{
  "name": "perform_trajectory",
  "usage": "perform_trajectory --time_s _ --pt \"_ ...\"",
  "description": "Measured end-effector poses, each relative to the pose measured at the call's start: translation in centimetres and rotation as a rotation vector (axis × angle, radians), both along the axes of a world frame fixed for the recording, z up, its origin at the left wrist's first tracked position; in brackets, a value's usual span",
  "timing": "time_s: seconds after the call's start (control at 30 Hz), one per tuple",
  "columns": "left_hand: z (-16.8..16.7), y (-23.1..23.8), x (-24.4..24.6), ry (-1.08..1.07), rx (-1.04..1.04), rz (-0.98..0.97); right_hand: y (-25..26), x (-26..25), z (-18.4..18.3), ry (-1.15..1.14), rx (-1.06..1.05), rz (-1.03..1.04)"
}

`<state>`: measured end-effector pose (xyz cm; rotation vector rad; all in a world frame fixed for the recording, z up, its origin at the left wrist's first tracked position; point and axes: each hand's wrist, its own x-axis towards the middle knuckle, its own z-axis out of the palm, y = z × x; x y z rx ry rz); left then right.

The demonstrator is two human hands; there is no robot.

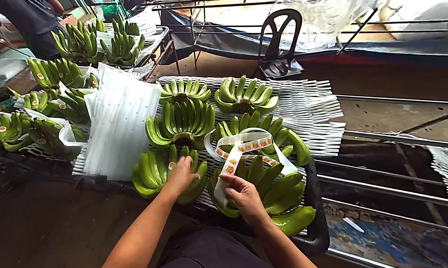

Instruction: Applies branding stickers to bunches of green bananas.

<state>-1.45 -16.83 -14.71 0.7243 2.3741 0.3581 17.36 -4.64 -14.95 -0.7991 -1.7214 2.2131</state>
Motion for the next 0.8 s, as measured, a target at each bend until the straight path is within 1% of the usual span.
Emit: perform_trajectory --time_s 0.03,0.1,0.13,0.17,0.23,0.3,0.33,0.4,0.5,0.57,0.63,0.7,0.73,0.8 --pt "0.6 -0.3 0.5 0.076 0.079 -0.016 -0.1 -0.1 0.0 0.014 -0.002 -0.003" --pt "1.3 -0.9 1.9 0.205 0.458 -0.105 -0.1 -0.4 0.2 0.024 0.006 0.012" --pt "1.5 -1.0 2.7 0.259 0.625 -0.199 -0.2 -0.4 0.3 0.016 0.013 0.028" --pt "1.8 -1.0 3.6 0.326 0.729 -0.308 -0.4 -0.5 0.3 0.01 0.024 0.05" --pt "2.1 -0.7 5.2 0.524 0.771 -0.465 -0.6 -0.7 0.5 0.024 0.083 0.114" --pt "2.0 -0.7 5.8 0.709 0.74 -0.516 -0.9 -1.0 0.7 0.025 0.122 0.189" --pt "2.0 -0.8 5.9 0.775 0.734 -0.532 -1.0 -1.0 0.9 0.02 0.096 0.214" --pt "1.9 -1.4 6.1 0.88 0.742 -0.558 -1.2 -1.1 1.6 0.013 -0.054 0.245" --pt "1.6 -2.7 6.2 0.961 0.783 -0.563 -1.2 -1.2 2.1 0.048 -0.438 0.29" --pt "0.9 -3.5 6.0 0.933 0.815 -0.51 -1.5 -1.4 2.2 0.038 -0.631 0.264" --pt "0.4 -4.2 5.8 0.807 0.823 -0.37 -1.7 -1.7 2.0 0.005 -0.681 0.249" --pt "0.3 -5.3 5.1 0.673 0.816 -0.087 -1.9 -2.1 1.7 -0.046 -0.611 0.167" --pt "0.2 -5.9 4.0 0.663 0.771 0.088 -1.9 -2.3 1.5 -0.055 -0.565 0.101" --pt "-0.8 -7.4 0.8 0.718 0.616 0.396 -1.4 -2.3 1.3 -0.025 -0.484 0.012"
